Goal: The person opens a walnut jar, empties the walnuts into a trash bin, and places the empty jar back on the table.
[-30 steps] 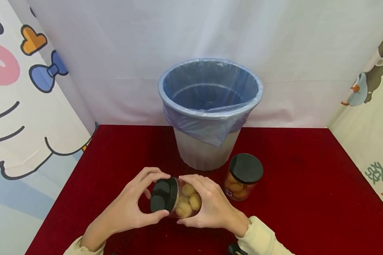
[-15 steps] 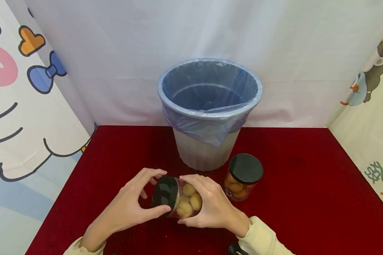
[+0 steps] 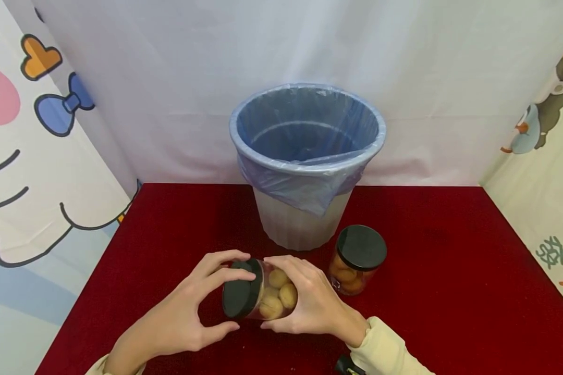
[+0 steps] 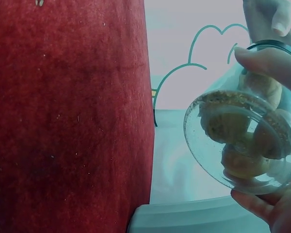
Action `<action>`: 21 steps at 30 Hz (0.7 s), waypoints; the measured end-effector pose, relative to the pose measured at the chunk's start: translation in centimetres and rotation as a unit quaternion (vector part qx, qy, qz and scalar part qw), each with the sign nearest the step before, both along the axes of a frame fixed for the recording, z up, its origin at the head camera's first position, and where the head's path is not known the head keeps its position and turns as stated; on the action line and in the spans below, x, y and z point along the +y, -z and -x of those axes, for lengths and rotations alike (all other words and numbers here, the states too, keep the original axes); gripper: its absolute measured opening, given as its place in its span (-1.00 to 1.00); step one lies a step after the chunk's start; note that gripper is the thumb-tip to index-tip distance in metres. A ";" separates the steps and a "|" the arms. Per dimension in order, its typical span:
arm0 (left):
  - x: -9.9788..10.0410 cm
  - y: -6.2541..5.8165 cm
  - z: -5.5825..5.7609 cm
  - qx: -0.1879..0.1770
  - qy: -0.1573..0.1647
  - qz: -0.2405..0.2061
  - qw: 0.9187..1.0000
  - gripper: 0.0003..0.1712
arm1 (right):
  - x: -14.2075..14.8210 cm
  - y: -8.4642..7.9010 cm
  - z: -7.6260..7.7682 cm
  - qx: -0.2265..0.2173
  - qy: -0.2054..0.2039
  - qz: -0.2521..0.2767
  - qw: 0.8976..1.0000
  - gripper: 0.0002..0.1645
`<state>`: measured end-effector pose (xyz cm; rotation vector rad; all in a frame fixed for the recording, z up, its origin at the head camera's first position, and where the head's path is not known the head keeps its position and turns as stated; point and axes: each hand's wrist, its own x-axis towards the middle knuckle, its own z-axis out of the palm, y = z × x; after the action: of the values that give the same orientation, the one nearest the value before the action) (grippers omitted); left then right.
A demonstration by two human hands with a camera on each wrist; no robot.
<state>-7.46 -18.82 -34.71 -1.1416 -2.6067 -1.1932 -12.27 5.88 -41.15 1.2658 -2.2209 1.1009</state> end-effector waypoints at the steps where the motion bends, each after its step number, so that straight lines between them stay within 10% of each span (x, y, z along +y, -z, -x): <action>1: 0.0 0.0 -0.1 0.000 0.003 0.001 1.000 -0.16 | 0.0 0.0 0.0 -0.002 -0.001 0.000 1.000 0.13; 21: 0.3 0.4 0.4 -0.020 0.020 -0.005 1.000 -0.09 | 0.2 -0.1 0.0 -0.008 -0.014 -0.002 1.000 0.14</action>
<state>-7.87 -18.54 -35.06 -1.1854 -2.6156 -1.2483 -12.27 6.06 -41.02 1.2991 -2.2240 1.1204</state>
